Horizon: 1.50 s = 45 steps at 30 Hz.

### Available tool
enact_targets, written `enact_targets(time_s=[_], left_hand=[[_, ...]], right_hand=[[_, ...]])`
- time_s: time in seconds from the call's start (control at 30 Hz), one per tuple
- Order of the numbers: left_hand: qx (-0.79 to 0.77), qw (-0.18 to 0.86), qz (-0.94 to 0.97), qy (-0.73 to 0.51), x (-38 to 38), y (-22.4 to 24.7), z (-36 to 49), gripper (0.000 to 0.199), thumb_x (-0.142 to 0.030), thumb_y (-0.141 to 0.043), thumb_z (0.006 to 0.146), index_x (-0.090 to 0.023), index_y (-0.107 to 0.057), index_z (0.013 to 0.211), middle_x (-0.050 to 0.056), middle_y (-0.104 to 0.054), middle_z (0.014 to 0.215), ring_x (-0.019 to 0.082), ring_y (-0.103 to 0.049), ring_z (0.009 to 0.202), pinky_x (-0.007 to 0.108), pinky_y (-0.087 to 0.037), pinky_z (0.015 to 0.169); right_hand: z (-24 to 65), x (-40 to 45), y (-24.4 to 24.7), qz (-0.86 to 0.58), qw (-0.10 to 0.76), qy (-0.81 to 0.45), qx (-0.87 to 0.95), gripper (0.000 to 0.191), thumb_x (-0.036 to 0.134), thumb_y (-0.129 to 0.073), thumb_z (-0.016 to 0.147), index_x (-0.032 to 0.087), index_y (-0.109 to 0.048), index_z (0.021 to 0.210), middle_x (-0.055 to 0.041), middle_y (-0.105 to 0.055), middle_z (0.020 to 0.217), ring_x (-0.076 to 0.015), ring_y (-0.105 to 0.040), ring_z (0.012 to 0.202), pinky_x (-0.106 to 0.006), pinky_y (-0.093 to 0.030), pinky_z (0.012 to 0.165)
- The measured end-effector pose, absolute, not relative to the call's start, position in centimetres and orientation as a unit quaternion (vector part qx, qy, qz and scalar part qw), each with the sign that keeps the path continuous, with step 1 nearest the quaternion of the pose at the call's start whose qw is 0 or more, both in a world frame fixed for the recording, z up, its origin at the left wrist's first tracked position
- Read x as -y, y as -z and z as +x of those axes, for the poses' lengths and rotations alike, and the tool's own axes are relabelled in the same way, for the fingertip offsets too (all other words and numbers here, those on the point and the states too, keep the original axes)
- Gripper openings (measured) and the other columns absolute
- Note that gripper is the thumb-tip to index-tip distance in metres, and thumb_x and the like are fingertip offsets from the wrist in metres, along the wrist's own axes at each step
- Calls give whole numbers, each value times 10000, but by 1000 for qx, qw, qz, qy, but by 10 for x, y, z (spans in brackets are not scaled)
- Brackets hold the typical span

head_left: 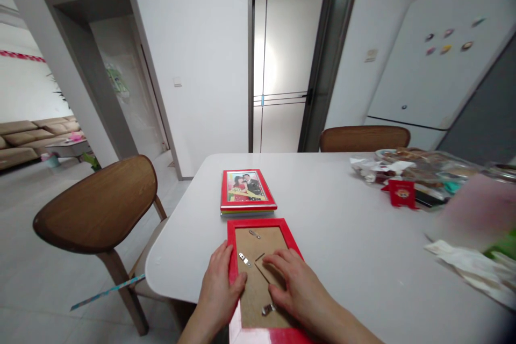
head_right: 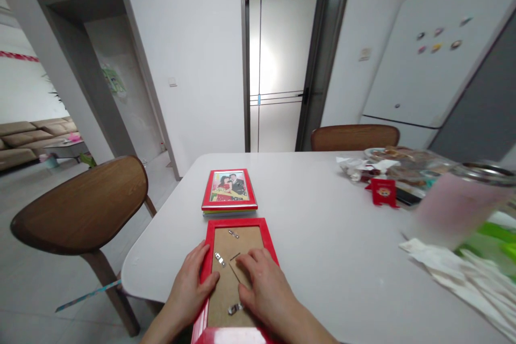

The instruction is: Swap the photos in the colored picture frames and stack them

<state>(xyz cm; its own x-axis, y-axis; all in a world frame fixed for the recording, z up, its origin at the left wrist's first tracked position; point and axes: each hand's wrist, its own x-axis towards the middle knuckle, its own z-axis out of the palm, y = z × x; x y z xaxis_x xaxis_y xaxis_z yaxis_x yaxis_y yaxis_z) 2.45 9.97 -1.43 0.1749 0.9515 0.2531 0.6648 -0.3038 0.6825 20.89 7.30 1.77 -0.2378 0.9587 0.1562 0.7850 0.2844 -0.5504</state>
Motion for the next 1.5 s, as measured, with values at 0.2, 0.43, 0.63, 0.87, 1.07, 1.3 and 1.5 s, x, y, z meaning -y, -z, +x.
enact_targets(time_s=[0.2, 0.43, 0.63, 0.87, 1.07, 1.3, 1.5], left_hand=[[-558, 277, 693, -363, -101, 7, 26, 485, -359, -521, 691, -120, -496, 1113, 137, -403, 1269, 243, -353, 1170, 392, -257, 982], [-516, 480, 529, -472, -103, -17, 18, 303, -456, -471, 697, -169, -535, 769, 20, -647, 721, 182, -603, 657, 291, -465, 603], [-579, 459, 486, -466, -115, -16, -46, 284, -454, -514, 646, -173, -517, 685, -52, -564, 533, 123, -531, 477, 217, -397, 466], [-650, 369, 522, -411, -124, -4, -85, 283, -461, -495, 624, -178, -499, 610, -51, -536, 491, 142, -529, 472, 226, -382, 458], [-693, 214, 583, -368, -126, -16, -87, 307, -342, -556, 582, -161, -540, 829, 9, -589, 649, 229, -580, 660, 315, -412, 606], [-567, 195, 725, -339, -89, -21, 11, 389, -218, -495, 659, -183, -509, 1046, 60, -534, 1107, 193, -450, 1062, 330, -325, 924], [-514, 223, 791, -244, -71, -11, 55, 464, -188, -506, 630, -97, -507, 1086, 151, -461, 1209, 260, -389, 1124, 402, -295, 958]], right_hand=[[207, -78, -36, -583, 259, -181, 749, 361, 137, -497, 593, 204, -575, 939, -58, -552, 934, -192, -481, 909, -295, -370, 817], [193, -77, -54, -530, 326, -192, 759, 327, 213, -507, 666, 215, -543, 991, -53, -546, 1003, -176, -481, 933, -292, -376, 825], [235, -91, -30, -652, 265, -126, 699, 378, 326, -443, 725, 172, -499, 1065, -92, -550, 984, -202, -525, 879, -318, -396, 760], [250, -95, -7, -693, 203, -124, 681, 466, 221, -402, 694, 135, -408, 1151, -112, -581, 992, -215, -550, 870, -296, -387, 723], [256, -101, -11, -700, 236, -174, 651, 531, 174, -378, 676, 109, -323, 1200, -61, -621, 737, -174, -574, 650, -246, -376, 572], [262, -96, -10, -719, 238, -210, 619, 646, 440, -396, 729, 123, -250, 1272, -38, -605, 674, -186, -564, 610, -254, -358, 526], [247, -88, -9, -693, 250, -156, 658, 604, 179, -463, 612, 159, -354, 1206, -98, -594, 976, -214, -560, 841, -278, -389, 686]])
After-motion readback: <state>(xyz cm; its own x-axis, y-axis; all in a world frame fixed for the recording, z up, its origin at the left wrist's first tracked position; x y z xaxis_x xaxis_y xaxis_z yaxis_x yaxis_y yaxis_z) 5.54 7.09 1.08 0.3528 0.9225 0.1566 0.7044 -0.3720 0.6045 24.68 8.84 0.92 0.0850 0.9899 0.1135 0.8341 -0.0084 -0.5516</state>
